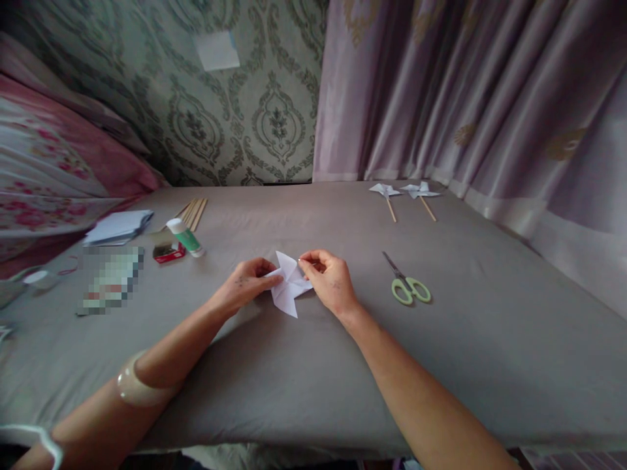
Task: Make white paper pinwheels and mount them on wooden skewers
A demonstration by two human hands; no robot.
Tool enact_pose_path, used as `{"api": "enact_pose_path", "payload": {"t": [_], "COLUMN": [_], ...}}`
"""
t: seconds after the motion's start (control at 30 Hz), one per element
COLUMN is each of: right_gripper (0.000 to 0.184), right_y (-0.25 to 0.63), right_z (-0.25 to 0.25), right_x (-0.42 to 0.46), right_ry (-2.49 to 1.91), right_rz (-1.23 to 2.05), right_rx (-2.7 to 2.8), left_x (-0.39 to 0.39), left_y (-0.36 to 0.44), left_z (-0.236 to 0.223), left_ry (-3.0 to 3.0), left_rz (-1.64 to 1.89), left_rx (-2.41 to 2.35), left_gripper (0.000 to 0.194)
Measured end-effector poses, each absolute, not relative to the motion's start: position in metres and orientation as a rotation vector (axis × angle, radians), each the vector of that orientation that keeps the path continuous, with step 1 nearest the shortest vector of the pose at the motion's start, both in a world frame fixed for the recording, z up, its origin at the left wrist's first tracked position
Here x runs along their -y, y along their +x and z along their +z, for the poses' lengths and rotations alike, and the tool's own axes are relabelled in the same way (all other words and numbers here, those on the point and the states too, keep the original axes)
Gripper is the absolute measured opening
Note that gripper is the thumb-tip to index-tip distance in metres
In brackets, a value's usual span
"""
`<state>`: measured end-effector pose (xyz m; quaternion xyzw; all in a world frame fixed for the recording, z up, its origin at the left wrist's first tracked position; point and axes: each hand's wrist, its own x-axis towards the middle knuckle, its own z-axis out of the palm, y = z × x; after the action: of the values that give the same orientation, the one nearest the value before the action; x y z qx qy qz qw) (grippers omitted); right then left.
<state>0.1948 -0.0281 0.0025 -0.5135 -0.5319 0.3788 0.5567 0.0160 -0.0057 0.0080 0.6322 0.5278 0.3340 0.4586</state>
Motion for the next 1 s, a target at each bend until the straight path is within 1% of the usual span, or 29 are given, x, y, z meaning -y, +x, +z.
{"api": "enact_pose_path", "payload": {"t": [0.23, 0.37, 0.57, 0.73, 0.87, 1.0], "right_gripper": [0.022, 0.022, 0.019, 0.009, 0.006, 0.005], "right_y": [0.193, 0.192, 0.186, 0.184, 0.184, 0.186], "right_z": [0.015, 0.020, 0.018, 0.019, 0.019, 0.016], "right_x": [0.036, 0.040, 0.046, 0.051, 0.051, 0.050], "right_ry": [-1.195, -1.191, -1.226, -1.169, -1.158, -1.182], "right_rz": [0.817, 0.790, 0.757, 0.525, 0.326, 0.219], "right_rx": [1.288, 1.308, 1.404, 1.608, 1.643, 1.682], "left_x": [0.011, 0.012, 0.017, 0.021, 0.025, 0.028], "left_y": [0.018, 0.018, 0.022, 0.026, 0.028, 0.029], "left_z": [0.021, 0.023, 0.022, 0.021, 0.023, 0.026], "left_ry": [1.251, 1.105, 1.012, 0.956, 0.948, 0.961], "left_rz": [1.091, 1.149, 1.155, 1.147, 1.126, 1.101], "left_rx": [-1.259, -1.174, -1.111, -1.068, -1.047, -1.001], "left_gripper": [0.034, 0.040, 0.035, 0.033, 0.034, 0.033]}}
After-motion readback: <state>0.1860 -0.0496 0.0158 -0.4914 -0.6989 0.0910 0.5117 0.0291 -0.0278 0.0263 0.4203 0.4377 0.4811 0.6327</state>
